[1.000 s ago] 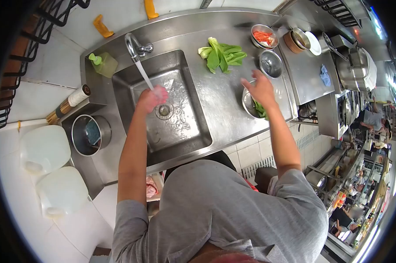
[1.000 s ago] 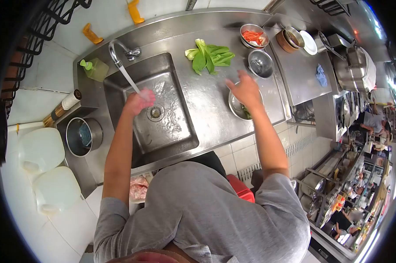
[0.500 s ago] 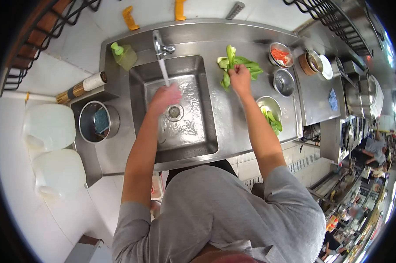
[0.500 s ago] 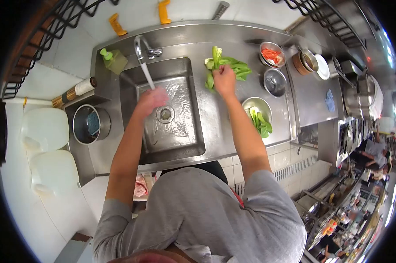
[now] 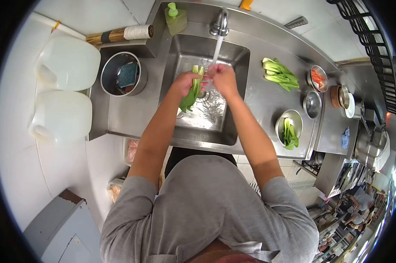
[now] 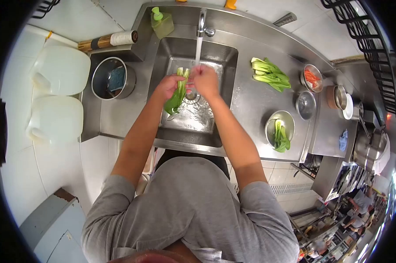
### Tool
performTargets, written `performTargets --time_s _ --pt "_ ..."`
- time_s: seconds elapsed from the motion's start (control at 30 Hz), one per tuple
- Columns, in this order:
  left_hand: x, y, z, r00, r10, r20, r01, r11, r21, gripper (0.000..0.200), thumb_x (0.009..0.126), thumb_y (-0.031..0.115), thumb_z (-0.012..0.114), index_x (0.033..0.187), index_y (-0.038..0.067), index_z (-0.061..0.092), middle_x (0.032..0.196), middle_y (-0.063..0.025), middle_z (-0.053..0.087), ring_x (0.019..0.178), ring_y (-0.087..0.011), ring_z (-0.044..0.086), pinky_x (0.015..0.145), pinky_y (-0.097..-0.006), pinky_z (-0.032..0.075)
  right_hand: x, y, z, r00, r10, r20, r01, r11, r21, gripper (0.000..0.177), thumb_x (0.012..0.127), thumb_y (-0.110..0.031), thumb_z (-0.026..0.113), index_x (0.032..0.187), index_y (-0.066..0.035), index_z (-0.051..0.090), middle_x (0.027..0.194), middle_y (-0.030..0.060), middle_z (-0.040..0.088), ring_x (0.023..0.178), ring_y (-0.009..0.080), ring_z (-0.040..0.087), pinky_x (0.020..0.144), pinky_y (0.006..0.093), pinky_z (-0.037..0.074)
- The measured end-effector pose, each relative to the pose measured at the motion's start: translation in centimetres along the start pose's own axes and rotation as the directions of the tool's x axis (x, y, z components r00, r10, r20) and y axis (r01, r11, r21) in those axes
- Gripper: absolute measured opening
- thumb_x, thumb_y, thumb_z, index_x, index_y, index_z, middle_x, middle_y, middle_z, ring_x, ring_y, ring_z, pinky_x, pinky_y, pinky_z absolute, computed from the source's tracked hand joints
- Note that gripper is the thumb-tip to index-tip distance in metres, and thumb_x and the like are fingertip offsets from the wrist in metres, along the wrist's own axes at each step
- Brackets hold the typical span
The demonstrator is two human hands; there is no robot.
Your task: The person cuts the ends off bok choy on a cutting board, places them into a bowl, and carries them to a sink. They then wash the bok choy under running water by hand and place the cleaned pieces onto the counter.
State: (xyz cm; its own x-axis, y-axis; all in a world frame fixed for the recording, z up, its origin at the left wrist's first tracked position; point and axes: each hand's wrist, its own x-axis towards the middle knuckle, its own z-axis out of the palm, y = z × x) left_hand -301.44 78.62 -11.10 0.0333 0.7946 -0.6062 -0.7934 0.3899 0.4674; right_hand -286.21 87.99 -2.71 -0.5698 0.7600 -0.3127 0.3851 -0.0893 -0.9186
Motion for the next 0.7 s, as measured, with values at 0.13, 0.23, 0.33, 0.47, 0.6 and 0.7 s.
performTargets --time_s 0.13,0.23,0.33,0.47,0.6,0.7 --pt "-1.0 0.1 -1.5 0.997 -0.062 0.052 0.065 0.996 -0.068 0.047 0.089 0.011 0.050 0.133 -0.005 0.050 0.128 -0.0225 0.061 0.116 -0.0366 0.061 0.096 -0.0507 0.052 4.9 -1.3 0.9 0.982 0.104 0.158 -0.163 0.889 0.427 0.024 0.088 -0.012 0.068 0.104 0.005 0.066 0.088 0.0120 0.071 0.074 0.0244 0.070 0.065 0.0340 0.057" --pt "-0.8 0.0 -1.9 0.996 -0.048 0.077 0.053 0.996 -0.067 0.049 0.088 0.011 0.050 0.135 -0.006 0.047 0.131 -0.0242 0.058 0.119 -0.0376 0.059 0.099 -0.0536 0.051 5.8 -2.0 -0.2 0.950 0.159 0.268 -0.228 0.941 0.251 0.017 0.085 -0.003 0.063 0.099 0.005 0.068 0.084 0.0126 0.069 0.071 0.0232 0.069 0.064 0.0340 0.059" --pt "-0.3 -0.2 -2.0 0.995 -0.032 0.099 0.038 0.998 -0.056 0.050 0.088 0.010 0.049 0.134 -0.007 0.046 0.130 -0.0247 0.058 0.118 -0.0381 0.060 0.098 -0.0554 0.052 5.8 -2.4 -1.0 0.987 0.109 0.116 -0.126 0.980 0.152 0.017 0.084 -0.001 0.062 0.097 0.006 0.068 0.084 0.0123 0.069 0.070 0.0223 0.068 0.063 0.0335 0.059" --pt "0.6 -0.5 -1.6 0.991 -0.070 0.111 0.077 0.995 -0.066 0.049 0.086 0.007 0.047 0.132 -0.008 0.047 0.126 -0.0248 0.061 0.112 -0.0389 0.063 0.091 -0.0534 0.054 5.2 -2.7 -1.9 0.959 0.159 0.235 -0.187 0.977 0.106 0.016 0.083 -0.002 0.063 0.097 0.006 0.069 0.086 0.0122 0.070 0.072 0.0210 0.068 0.062 0.0319 0.056" --pt "0.9 -0.6 -1.0 0.986 -0.096 0.136 0.101 0.994 -0.032 0.049 0.085 0.007 0.047 0.132 -0.007 0.047 0.125 -0.0249 0.062 0.110 -0.0381 0.065 0.090 -0.0525 0.055 6.0 -2.0 -2.1 0.967 0.117 0.227 -0.135 0.989 0.062 0.021 0.085 -0.003 0.065 0.103 0.007 0.067 0.092 0.0123 0.071 0.078 0.0212 0.070 0.069 0.0318 0.058" --pt "1.1 -0.7 -0.4 0.982 -0.120 0.146 0.126 0.992 -0.032 0.049 0.085 0.007 0.047 0.132 -0.007 0.047 0.125 -0.0248 0.063 0.108 -0.0370 0.066 0.089 -0.0507 0.055 5.6 -2.2 -1.9 0.981 0.074 0.178 -0.102 0.982 0.158 0.020 0.087 -0.003 0.062 0.103 0.007 0.067 0.091 0.0123 0.071 0.079 0.0213 0.070 0.070 0.0325 0.058"
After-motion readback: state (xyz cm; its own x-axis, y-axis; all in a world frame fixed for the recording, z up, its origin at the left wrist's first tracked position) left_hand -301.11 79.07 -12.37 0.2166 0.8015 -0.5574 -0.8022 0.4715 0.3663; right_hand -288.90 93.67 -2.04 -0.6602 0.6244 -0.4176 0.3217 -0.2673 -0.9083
